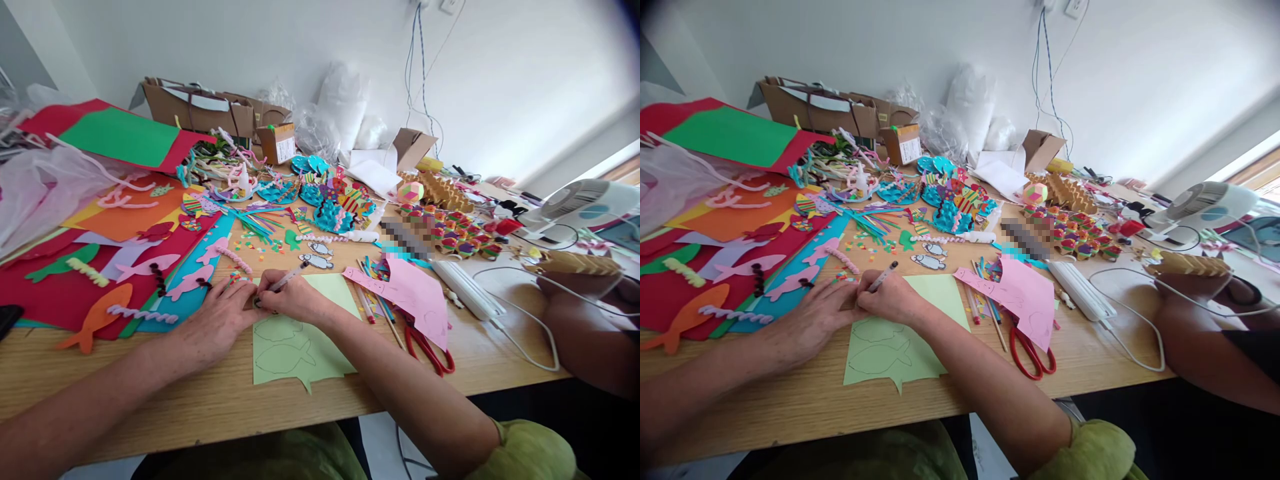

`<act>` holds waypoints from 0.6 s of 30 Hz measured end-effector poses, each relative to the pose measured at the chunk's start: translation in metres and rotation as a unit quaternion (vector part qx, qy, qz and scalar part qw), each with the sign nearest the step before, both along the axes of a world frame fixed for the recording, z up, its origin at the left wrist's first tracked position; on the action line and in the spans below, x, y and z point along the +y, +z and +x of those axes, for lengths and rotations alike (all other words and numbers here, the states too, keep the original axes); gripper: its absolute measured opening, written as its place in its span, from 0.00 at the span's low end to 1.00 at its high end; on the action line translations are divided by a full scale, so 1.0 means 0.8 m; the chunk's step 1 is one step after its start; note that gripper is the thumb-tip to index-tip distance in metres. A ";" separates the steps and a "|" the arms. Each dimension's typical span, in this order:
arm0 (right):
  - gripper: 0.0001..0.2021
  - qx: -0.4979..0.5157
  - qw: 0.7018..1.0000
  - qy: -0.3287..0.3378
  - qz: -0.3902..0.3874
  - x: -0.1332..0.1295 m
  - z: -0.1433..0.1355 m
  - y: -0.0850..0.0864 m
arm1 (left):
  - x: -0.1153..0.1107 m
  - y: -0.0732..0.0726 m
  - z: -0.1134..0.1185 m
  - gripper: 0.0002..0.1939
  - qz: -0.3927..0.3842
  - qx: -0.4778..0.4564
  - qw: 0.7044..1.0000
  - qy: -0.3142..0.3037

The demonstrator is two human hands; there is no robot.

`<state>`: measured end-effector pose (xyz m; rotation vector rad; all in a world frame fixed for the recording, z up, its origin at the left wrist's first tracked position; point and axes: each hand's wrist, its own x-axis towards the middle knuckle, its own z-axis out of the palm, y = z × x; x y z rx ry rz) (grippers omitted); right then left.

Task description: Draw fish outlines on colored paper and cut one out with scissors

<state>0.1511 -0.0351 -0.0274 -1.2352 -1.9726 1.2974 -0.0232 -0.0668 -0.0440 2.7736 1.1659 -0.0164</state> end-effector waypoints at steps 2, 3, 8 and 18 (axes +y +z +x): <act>0.04 0.018 1.000 -0.014 -0.013 0.001 0.002 -0.002 | 0.000 -0.004 -0.002 0.27 0.007 0.002 1.000 0.000; 0.04 0.027 0.999 -0.022 -0.016 0.001 0.003 -0.002 | 0.001 -0.005 -0.003 0.27 0.011 0.000 1.000 -0.003; 0.04 0.048 0.997 -0.052 0.022 -0.001 0.011 0.008 | 0.002 -0.012 -0.006 0.27 0.027 -0.014 0.999 -0.015; 0.07 -0.075 0.976 -0.040 0.203 -0.021 0.062 0.009 | 0.003 -0.009 -0.006 0.29 0.053 -0.006 0.998 -0.014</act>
